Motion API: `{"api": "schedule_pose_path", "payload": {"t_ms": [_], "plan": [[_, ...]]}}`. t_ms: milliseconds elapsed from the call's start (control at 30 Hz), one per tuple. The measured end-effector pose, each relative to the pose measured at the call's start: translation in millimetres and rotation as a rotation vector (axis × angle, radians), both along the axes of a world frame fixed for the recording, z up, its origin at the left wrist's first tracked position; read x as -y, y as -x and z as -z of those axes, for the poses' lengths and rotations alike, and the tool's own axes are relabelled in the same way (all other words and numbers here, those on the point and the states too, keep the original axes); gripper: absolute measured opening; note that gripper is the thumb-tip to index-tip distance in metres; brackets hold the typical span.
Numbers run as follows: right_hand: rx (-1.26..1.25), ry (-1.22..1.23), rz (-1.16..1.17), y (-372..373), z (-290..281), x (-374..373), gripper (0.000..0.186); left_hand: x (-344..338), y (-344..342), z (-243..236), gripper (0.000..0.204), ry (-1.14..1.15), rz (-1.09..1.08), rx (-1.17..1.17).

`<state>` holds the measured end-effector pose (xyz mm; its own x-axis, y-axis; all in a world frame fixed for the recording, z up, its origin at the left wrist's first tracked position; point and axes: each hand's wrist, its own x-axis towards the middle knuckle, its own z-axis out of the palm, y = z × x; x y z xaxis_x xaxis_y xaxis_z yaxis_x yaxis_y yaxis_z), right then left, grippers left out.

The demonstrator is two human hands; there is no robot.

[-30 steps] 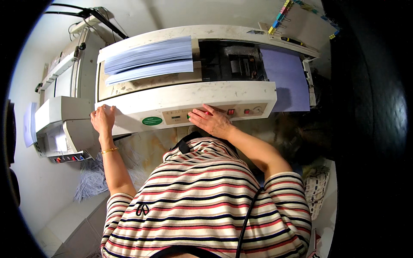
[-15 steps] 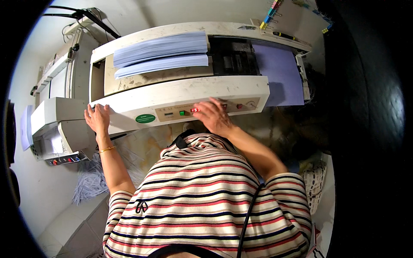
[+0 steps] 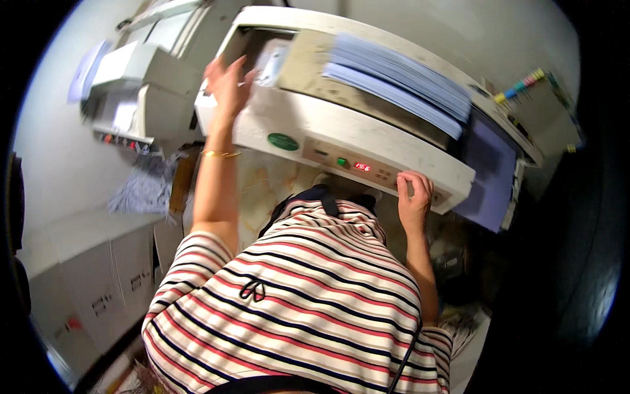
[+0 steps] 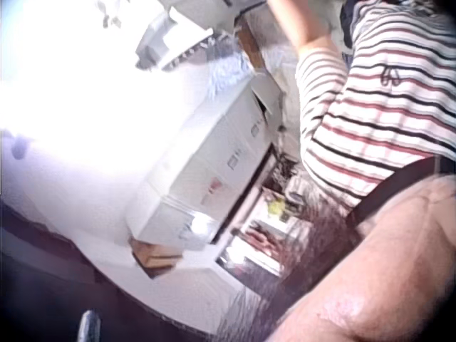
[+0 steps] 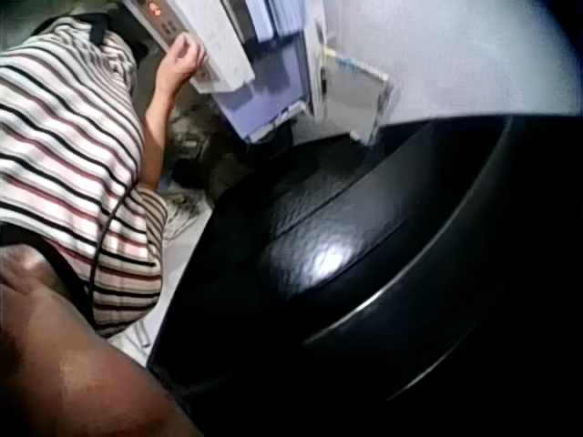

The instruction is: The person operates a paper processing machine, loading sheets into the input slot and pressing buttons to start the cycle. They retrieve processed sheets, inspect them, and place them on a nearby surface. The person also removes small debris from the machine's internal rollers and continues loading and processing additional sheets.

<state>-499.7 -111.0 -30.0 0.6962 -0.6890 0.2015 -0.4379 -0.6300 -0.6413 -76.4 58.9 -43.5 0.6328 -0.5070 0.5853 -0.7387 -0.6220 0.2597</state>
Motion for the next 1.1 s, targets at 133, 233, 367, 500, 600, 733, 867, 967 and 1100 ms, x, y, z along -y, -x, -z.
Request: {"api": "schedule_pose_path", "payload": {"t_ms": [133, 233, 367, 500, 600, 733, 867, 967, 1100], "plan": [[0.098, -0.696, -0.319, -74.0, -50.1, -24.7, 0.030, 80.9, 76.7, -83.0, 0.043, 0.165, 0.018, 0.060], [0.116, -1.049, -0.506, -113.5, -78.8, -51.9, 0.062, 115.7, 112.1, -115.7, 0.036, 0.308, 0.156, 0.124], [0.166, -1.213, -0.576, -137.1, -116.0, -72.8, 0.073, 139.0, 131.3, -123.5, 0.032, 0.324, 0.215, 0.222], [0.157, -1.218, -0.481, -135.7, -108.2, -70.4, 0.068, 148.5, 146.1, -127.0, 0.033, 0.378, 0.261, 0.180], [0.151, -1.303, -0.483, -131.1, -110.7, -67.0, 0.064, 150.5, 156.0, -130.9, 0.035, 0.635, 0.401, -0.094], [0.096, -1.331, -0.513, -126.5, -128.1, -63.2, 0.057, 149.1, 163.2, -143.3, 0.034, 1.181, 0.713, -1.091], [0.108, -1.343, -0.488, -121.1, -131.3, -67.1, 0.055, 150.4, 159.3, -139.4, 0.038, 1.794, 0.689, -1.977], [0.102, -1.351, -0.538, -118.3, -132.2, -64.3, 0.056, 147.3, 159.9, -137.7, 0.025, 2.082, 0.583, -2.394], [-0.014, -1.176, -0.549, -114.2, -133.1, -61.4, 0.063, 145.0, 158.7, -141.3, 0.024, 2.094, 0.679, -2.372]]}}
